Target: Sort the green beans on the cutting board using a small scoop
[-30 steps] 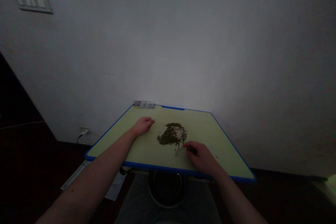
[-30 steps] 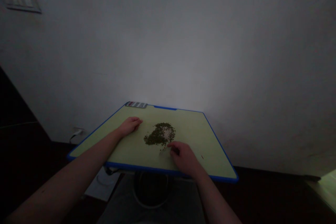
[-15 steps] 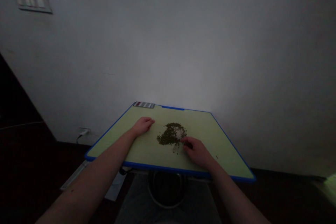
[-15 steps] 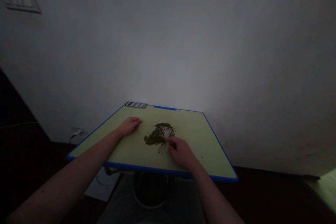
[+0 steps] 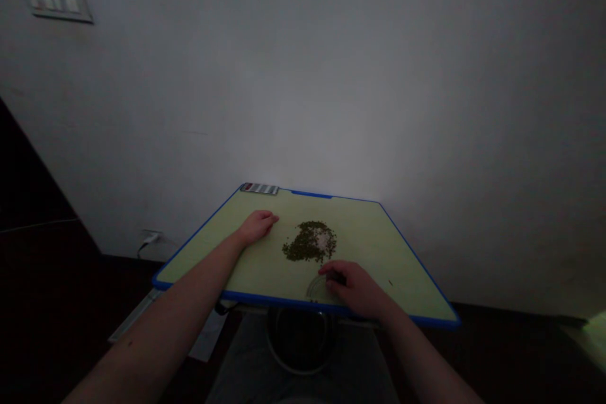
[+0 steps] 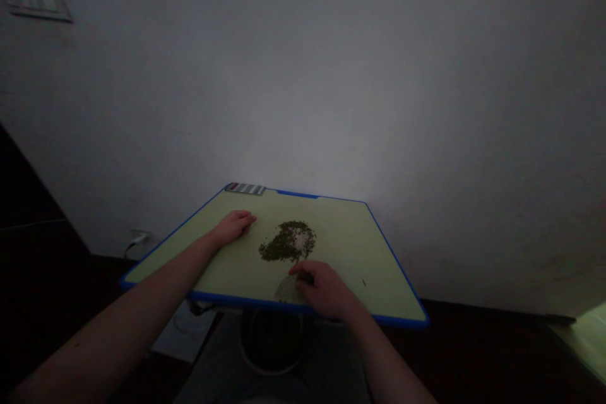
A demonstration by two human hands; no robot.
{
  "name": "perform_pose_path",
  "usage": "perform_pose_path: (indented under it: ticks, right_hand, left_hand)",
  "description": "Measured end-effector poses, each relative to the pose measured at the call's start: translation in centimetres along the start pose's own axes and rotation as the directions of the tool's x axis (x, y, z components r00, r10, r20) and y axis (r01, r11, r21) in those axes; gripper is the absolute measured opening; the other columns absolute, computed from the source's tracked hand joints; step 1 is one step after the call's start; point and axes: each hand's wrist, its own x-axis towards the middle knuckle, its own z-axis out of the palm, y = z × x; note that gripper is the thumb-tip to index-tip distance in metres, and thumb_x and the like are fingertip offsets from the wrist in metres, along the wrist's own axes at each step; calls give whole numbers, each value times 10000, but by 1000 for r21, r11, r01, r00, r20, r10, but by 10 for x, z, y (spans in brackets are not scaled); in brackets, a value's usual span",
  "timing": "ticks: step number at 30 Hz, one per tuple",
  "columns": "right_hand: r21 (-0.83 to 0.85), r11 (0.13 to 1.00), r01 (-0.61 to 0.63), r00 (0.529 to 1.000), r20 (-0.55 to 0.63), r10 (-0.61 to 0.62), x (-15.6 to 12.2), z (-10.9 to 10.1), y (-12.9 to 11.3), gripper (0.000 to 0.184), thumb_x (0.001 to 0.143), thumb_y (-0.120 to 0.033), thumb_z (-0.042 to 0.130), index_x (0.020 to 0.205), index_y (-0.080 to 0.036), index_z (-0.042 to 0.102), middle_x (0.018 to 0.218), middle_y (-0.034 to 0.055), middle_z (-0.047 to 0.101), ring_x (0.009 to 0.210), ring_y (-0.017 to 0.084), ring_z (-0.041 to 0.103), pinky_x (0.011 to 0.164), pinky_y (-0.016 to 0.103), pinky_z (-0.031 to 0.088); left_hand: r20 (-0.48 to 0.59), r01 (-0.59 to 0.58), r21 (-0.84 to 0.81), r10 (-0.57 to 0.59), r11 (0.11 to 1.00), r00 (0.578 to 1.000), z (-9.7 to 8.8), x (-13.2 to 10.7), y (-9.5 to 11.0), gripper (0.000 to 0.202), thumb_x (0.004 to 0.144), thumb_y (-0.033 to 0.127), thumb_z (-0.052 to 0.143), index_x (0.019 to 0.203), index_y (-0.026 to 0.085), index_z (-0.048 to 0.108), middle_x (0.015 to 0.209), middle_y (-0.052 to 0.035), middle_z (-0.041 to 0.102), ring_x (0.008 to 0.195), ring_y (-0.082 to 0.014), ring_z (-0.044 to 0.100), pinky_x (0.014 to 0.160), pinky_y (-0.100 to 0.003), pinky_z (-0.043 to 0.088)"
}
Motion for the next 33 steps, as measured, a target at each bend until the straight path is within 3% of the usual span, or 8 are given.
perform_pose_path:
  ticks: [9, 18, 26, 33]
  right_hand:
    - [36, 999, -27, 999, -22, 28, -9, -2, -1, 279, 713, -180, 458, 954, -197, 598, 856, 35, 623, 761, 145, 553, 698, 268, 421]
    - [-111, 974, -196, 943, -293, 156, 0, -21, 30, 287, 713, -198, 432, 958, -175, 580, 699, 15, 592, 654, 137, 532, 633, 261, 395]
    - [-134, 979, -156, 952, -286, 113, 12, -11, 24, 286, 712, -190, 434, 958, -184, 580, 693, 9, 595, 640, 131, 532, 640, 258, 393]
    - [-205, 949, -241, 920, -361, 156, 12, -11, 31, 282, 714, -213, 436, 954, -180, 580, 666, 13, 597, 613, 134, 530, 609, 253, 384]
  left_hand:
    - [-9, 8, 14, -8, 1000, 1000, 0, 1, -1, 389, 686, 505, 427, 489, 169, 437, 388, 42, 390, 383, -86, 343, 431, -238, 271]
    - [-18, 5, 3, -4, 1000, 1000, 0, -1, 2, 382, 680, 499, 437, 489, 168, 431, 387, 43, 389, 383, -85, 340, 430, -235, 270]
    - [-22, -4, 24, 4, 1000, 1000, 0, 2, -4, 403, 677, 525, 430, 491, 168, 439, 394, 43, 388, 389, -85, 339, 433, -234, 268]
    - [-25, 3, 16, -3, 1000, 1000, -1, 1, -2, 401, 668, 526, 436, 486, 169, 439, 396, 40, 394, 392, -87, 341, 436, -236, 269]
